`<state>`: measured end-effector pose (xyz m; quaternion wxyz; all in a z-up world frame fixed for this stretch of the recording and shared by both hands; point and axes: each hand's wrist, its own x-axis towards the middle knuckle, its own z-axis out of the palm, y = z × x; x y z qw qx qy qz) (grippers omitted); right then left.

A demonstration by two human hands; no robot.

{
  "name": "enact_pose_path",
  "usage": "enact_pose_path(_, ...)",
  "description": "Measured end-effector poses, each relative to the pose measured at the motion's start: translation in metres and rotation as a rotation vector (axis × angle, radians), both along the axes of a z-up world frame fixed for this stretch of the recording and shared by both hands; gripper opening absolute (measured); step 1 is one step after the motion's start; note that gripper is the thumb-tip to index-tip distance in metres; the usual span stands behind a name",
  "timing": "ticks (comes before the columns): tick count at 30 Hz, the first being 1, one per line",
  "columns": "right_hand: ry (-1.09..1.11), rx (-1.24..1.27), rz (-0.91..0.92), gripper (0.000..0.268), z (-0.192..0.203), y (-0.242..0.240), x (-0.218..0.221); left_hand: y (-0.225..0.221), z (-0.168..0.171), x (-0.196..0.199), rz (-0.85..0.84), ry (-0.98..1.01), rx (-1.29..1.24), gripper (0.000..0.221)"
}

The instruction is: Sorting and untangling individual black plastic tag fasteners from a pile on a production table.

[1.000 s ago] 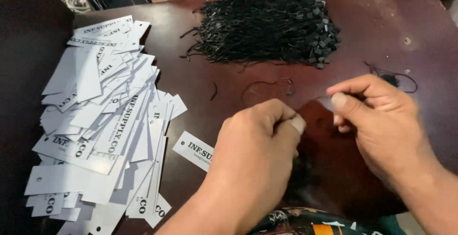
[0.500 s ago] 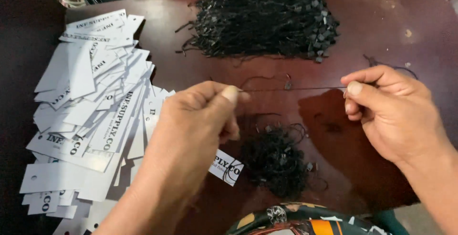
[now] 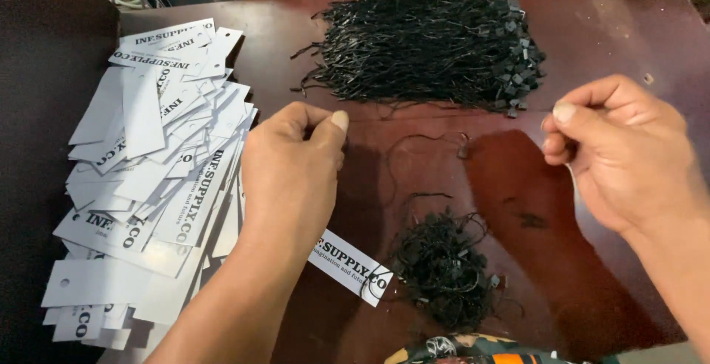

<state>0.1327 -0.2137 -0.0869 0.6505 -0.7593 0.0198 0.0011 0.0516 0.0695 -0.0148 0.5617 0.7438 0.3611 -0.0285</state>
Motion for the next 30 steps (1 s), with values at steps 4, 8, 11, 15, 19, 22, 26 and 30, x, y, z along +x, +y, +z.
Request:
enact_pose_path(4, -0.113, -0.117, -0.083, 0.014, 0.0, 0.012, 0.041, 0.008, -0.019, 0.028, -0.002, -0.131, 0.08, 0.022)
enact_pose_path(8, -0.253, -0.285, -0.141, 0.015, -0.001, 0.015, 0.079, 0.021, -0.038, 0.064, -0.092, -0.212, 0.311, 0.022)
enact_pose_path(11, -0.314, -0.357, -0.158, 0.013, -0.006, 0.016, 0.096, 0.026, -0.053, 0.082, -0.117, -0.231, 0.43, 0.018)
enact_pose_path(15, -0.355, -0.346, -0.154, 0.014, -0.011, 0.018, 0.099, 0.023, -0.057, 0.084, -0.157, -0.184, 0.464, 0.013)
enact_pose_path(19, -0.344, -0.326, -0.162, 0.016, -0.014, 0.021, 0.092, 0.018, -0.066, 0.084, -0.16, -0.19, 0.495, 0.014)
enact_pose_path(22, -0.291, -0.305, -0.173, 0.015, -0.015, 0.019, 0.088, 0.016, -0.065, 0.079, -0.165, -0.171, 0.422, 0.013)
enact_pose_path(26, -0.498, -0.382, -0.051, 0.018, -0.012, -0.001, 0.066, 0.017, -0.067, 0.057, -0.183, -0.367, 0.537, 0.036)
enact_pose_path(30, -0.151, -0.763, 0.144, 0.01, 0.036, 0.013, -0.033, -0.008, -0.046, 0.003, -0.27, -0.616, 0.526, 0.025)
